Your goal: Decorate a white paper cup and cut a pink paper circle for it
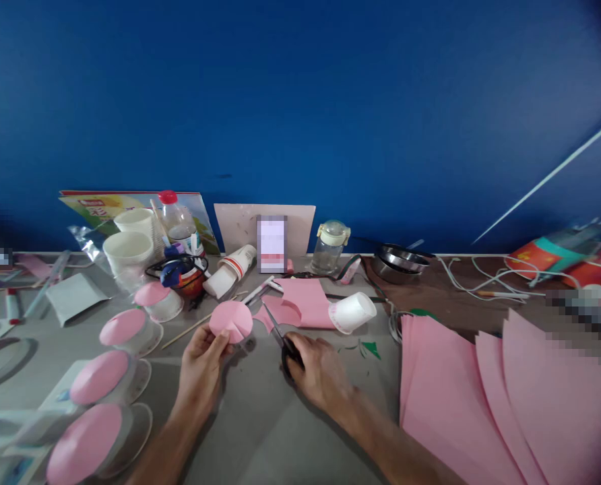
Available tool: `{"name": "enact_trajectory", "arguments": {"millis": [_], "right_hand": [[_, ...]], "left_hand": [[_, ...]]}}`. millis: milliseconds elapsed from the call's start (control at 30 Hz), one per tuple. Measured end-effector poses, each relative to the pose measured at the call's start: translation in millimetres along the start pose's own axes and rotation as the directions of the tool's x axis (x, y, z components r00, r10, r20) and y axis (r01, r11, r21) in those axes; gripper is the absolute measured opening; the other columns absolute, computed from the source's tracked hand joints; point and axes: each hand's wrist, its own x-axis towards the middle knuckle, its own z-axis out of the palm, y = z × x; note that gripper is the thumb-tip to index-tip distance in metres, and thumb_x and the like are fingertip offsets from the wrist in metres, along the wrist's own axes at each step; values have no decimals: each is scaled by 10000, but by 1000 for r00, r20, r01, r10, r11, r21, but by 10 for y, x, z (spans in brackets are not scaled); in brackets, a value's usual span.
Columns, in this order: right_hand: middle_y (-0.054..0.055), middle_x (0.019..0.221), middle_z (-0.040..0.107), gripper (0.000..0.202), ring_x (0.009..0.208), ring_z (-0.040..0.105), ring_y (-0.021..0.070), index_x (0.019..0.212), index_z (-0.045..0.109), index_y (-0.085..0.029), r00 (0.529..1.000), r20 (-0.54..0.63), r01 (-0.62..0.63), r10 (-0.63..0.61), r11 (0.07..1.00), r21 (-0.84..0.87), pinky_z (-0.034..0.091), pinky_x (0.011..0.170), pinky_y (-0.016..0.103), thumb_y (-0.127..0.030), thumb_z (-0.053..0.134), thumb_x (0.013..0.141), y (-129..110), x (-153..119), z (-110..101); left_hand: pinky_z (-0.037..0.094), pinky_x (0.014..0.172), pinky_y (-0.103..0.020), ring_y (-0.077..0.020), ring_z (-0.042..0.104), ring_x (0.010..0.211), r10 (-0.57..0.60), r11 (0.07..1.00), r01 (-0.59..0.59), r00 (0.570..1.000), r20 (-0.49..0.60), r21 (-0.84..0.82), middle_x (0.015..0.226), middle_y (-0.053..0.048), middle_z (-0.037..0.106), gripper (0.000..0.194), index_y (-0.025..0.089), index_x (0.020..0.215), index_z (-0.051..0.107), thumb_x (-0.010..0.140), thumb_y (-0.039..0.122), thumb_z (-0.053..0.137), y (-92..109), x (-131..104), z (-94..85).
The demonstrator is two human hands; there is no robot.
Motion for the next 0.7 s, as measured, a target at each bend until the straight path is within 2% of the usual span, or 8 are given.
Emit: {"name": "enact_trajectory", "arguments": {"millis": [100, 167, 367, 467, 567, 633, 700], "right_hand": [[140, 1126, 670, 489, 947, 631, 252, 1348, 472, -137, 999, 21, -42, 45, 992, -116, 423, 851, 333, -259, 515, 876, 12, -3, -6], [164, 1208, 621, 528, 1012, 614, 269, 1385, 434, -128, 998, 18, -52, 56, 988, -147, 430, 874, 351, -291, 511, 889, 7, -8, -11], [175, 1303, 547, 540, 1016, 630, 279, 1395, 431, -140, 998, 14, -63, 65, 989, -133, 484, 844, 350, -316, 517, 893, -19, -24, -43], [161, 1405, 464, 491, 953, 658, 250, 1370, 467, -176, 998, -44, -59, 54, 993, -106, 505, 806, 327, -296, 501, 896, -23, -29, -44], [141, 1300, 545, 358, 930, 651, 223, 1245, 572, -186, 981, -193, 20, -18, 1000, 12, 501, 806, 314, -256, 449, 916, -23, -28, -26], [126, 1143, 618, 300, 901, 634, 202, 1150, 612, -168, 957, -283, 117, -62, 976, 182, 495, 794, 293, -256, 446, 916, -28, -22, -4], [99, 999, 650, 270, 786, 613, 170, 1093, 621, -151, 957, -288, 158, -45, 911, 382, 490, 703, 254, -274, 496, 888, -38, -9, 30]], "left_hand": [[404, 537, -162, -56, 493, 553, -31, 999, 30, 999, 42, 36, 674, 43, 605, 314, 156, 842, 628, 652, 333, 804, -35, -12, 6], [402, 533, -169, -62, 495, 553, -38, 997, 34, 997, 64, 73, 677, 38, 604, 333, 152, 869, 633, 661, 353, 797, -52, -26, 9], [385, 524, -186, -74, 484, 553, -41, 984, 17, 990, 135, 175, 654, 37, 581, 313, 153, 855, 615, 718, 401, 750, -75, -70, 24], [394, 537, -197, -81, 491, 563, -44, 975, 2, 982, 184, 222, 654, 30, 583, 306, 150, 851, 613, 734, 405, 737, -77, -86, 41], [402, 529, -207, -88, 490, 561, -58, 969, 3, 974, 218, 246, 669, 23, 592, 322, 150, 862, 611, 717, 402, 751, -80, -99, 63], [408, 523, -212, -91, 490, 561, -72, 966, 6, 967, 245, 260, 676, 21, 594, 330, 152, 865, 609, 710, 405, 754, -81, -115, 84], [412, 519, -215, -92, 490, 556, -99, 958, 15, 955, 281, 285, 675, 21, 592, 341, 149, 859, 610, 701, 414, 758, -75, -139, 112]]}}
